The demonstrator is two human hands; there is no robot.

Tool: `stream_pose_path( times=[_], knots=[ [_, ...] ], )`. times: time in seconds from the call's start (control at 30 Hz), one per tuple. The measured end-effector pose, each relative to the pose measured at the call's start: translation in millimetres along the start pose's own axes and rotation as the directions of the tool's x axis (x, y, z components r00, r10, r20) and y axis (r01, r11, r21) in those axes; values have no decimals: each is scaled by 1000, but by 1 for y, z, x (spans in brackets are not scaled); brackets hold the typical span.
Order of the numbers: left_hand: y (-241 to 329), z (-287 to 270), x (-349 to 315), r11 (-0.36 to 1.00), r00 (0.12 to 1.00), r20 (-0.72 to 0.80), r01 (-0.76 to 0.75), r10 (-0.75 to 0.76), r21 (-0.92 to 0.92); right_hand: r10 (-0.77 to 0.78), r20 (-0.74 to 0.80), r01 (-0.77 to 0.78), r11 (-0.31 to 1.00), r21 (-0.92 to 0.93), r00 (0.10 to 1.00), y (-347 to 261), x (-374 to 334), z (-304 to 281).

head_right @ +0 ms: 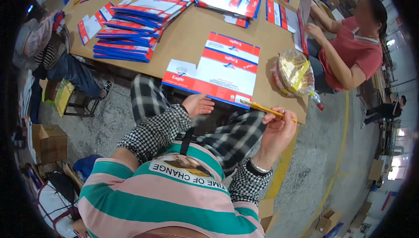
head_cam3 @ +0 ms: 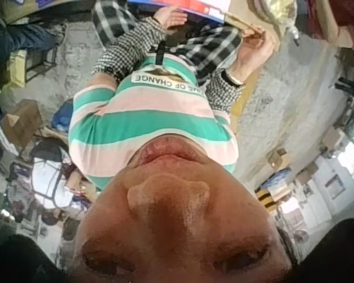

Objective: The person uses a small brush to apply glue from a foil-wrapped container onto the edges of flat paper sheets. They then fold the glued edges to secure the paper. The person repeats this process for multiple sheets, stacking the finished items on the table.

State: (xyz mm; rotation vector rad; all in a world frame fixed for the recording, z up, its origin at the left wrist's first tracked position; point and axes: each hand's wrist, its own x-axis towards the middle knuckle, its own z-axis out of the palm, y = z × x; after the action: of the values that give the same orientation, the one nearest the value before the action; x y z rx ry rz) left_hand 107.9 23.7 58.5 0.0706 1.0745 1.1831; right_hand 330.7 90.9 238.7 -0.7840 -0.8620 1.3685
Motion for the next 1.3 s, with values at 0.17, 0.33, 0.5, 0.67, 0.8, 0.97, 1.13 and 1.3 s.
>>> stream_pose_path(
  times=[0.17, 0.33, 0.5, 0.67, 0.8, 0.97, 1.13, 1.3],
  knots=[
    [41, -2, -22, 976, 981, -16, -189, 192, 106, 18, -12, -16, 990, 140, 1000, -10, 2, -5],
    [131, -50, -59, 848, 877, -3, -463, 480, 256, -63, 44, 58, 992, 115, 997, -20, 9, 7],
    [256, -99, -67, 582, 564, -145, -792, 813, 183, -58, 61, 56, 998, 35, 996, -15, 21, 29],
    [363, -142, -49, 481, 420, -266, -845, 867, 234, -28, 68, 30, 999, -18, 997, -1, 35, 52],
    [415, -174, -20, 552, 449, -425, -820, 786, 155, -21, 70, 25, 999, -46, 997, 12, 48, 70],
    [422, -225, 24, 867, 644, -611, -475, 460, 152, 13, 101, -5, 997, -81, 995, 20, 57, 99],
    [412, -224, 34, 892, 582, -702, -416, 410, 177, 28, 116, -18, 996, -82, 993, 29, 63, 110],
    [394, -198, 12, 861, 520, -703, -424, 486, 282, 22, 95, -14, 996, -91, 995, 25, 60, 107]
  ],
)
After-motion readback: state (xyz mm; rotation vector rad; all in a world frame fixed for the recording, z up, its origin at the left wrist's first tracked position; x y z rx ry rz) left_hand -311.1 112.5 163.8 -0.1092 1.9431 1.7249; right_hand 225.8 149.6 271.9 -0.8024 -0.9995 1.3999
